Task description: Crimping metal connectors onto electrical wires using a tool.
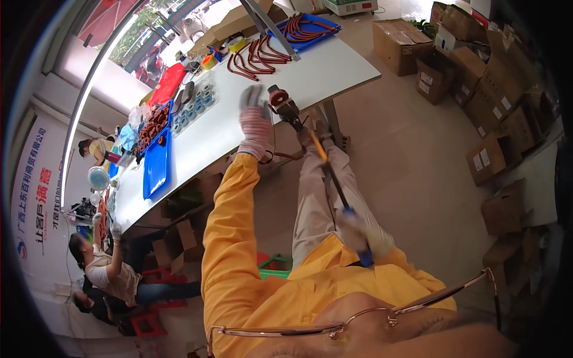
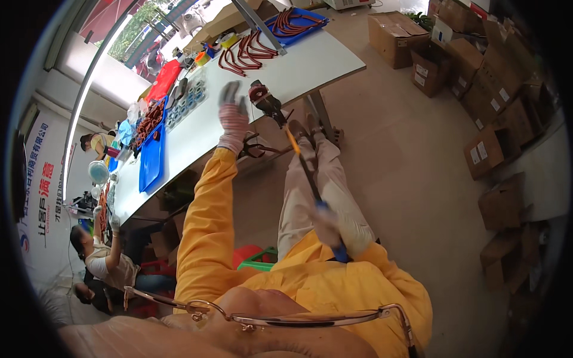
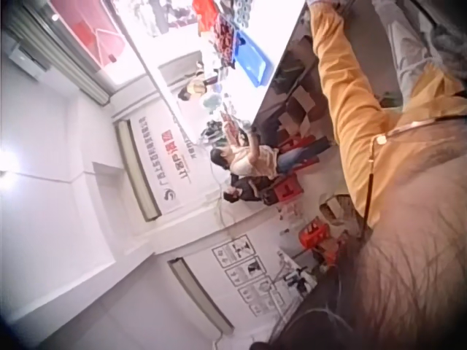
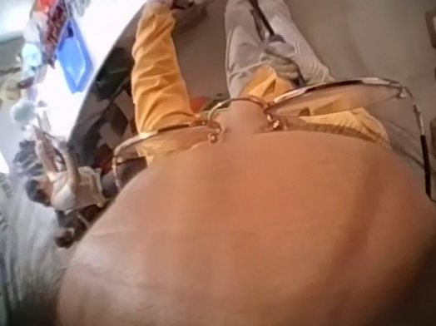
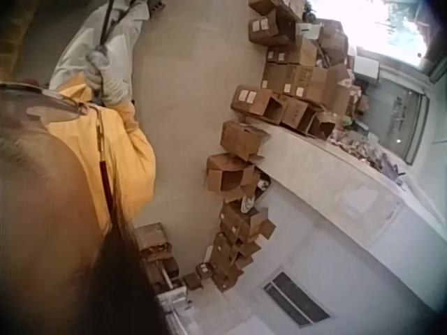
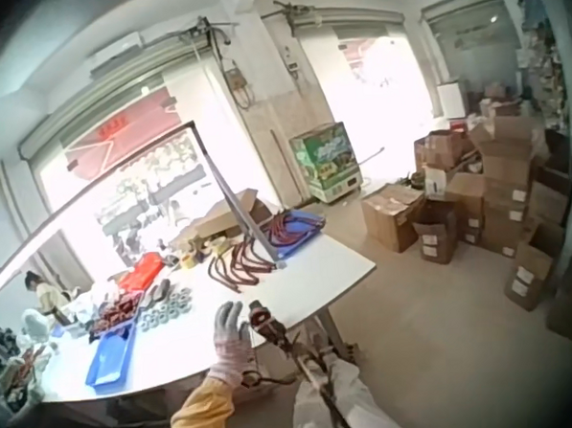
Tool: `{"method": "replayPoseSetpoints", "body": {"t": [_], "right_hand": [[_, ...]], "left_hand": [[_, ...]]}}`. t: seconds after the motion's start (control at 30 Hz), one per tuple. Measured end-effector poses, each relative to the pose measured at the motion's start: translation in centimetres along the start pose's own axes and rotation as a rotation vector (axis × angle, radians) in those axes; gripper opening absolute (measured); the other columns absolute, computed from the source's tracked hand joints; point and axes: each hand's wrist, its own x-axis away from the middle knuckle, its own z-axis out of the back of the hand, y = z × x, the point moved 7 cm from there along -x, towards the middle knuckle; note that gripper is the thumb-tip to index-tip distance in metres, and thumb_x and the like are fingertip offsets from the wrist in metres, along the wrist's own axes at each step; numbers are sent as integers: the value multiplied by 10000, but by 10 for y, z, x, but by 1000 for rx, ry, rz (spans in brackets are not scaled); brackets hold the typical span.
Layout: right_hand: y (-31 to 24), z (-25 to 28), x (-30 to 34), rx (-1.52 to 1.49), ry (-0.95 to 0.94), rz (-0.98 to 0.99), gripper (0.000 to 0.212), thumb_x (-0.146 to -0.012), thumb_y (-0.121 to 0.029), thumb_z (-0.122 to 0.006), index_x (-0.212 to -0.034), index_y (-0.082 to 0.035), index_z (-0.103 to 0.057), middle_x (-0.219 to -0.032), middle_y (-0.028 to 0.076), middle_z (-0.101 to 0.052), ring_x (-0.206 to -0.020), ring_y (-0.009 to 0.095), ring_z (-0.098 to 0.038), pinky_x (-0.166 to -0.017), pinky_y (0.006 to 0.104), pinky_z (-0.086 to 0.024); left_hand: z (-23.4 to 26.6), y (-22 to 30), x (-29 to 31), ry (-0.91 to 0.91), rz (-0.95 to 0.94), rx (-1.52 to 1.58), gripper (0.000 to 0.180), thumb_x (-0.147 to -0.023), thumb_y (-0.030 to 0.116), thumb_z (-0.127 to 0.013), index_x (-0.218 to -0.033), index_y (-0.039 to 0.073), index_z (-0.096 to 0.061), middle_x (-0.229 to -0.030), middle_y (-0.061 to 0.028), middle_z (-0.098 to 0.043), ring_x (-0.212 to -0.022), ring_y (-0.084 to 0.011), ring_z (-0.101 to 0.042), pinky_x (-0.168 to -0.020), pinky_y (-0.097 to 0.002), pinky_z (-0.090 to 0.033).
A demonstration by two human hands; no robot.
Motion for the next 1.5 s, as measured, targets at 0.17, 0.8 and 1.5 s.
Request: {"method": "replayPoseSetpoints", "body": {"t": [0.17, 0.8, 1.5], "right_hand": [[65, 209, 248, 731, 836, 393, 180, -808, -249, -637, -867, -103, -551, -669, -8, -511, -507, 136, -501, -450, 284, -426], [-44, 35, -63, 533, 211, -16, 264, -795, -267, -641, -817, -49, -493, -525, -24, -401, -375, 72, -362, -367, 225, -303], [-45, -53, -132, -354, -260, -54, 197, -908, -223, -556, -769, -168, -428, -571, -113, -257, -401, -27, -201, -348, 131, -195]], "left_hand": [[-29, 72, 3, -624, -480, -87, 355, -788, 61, -519, -1141, 96, -527, -1147, -130, -501, -1099, -301, -494, -890, -394, -440], [-86, -13, -113, -691, 351, 833, 274, -926, 115, -514, -1186, 46, -565, -815, -2, -598, -714, -94, -545, -611, -231, -453], [-82, -115, 15, -314, 882, 1006, 287, -905, 77, -499, -1172, 8, -580, -1088, -51, -621, -991, -130, -548, -877, -232, -427]]}}
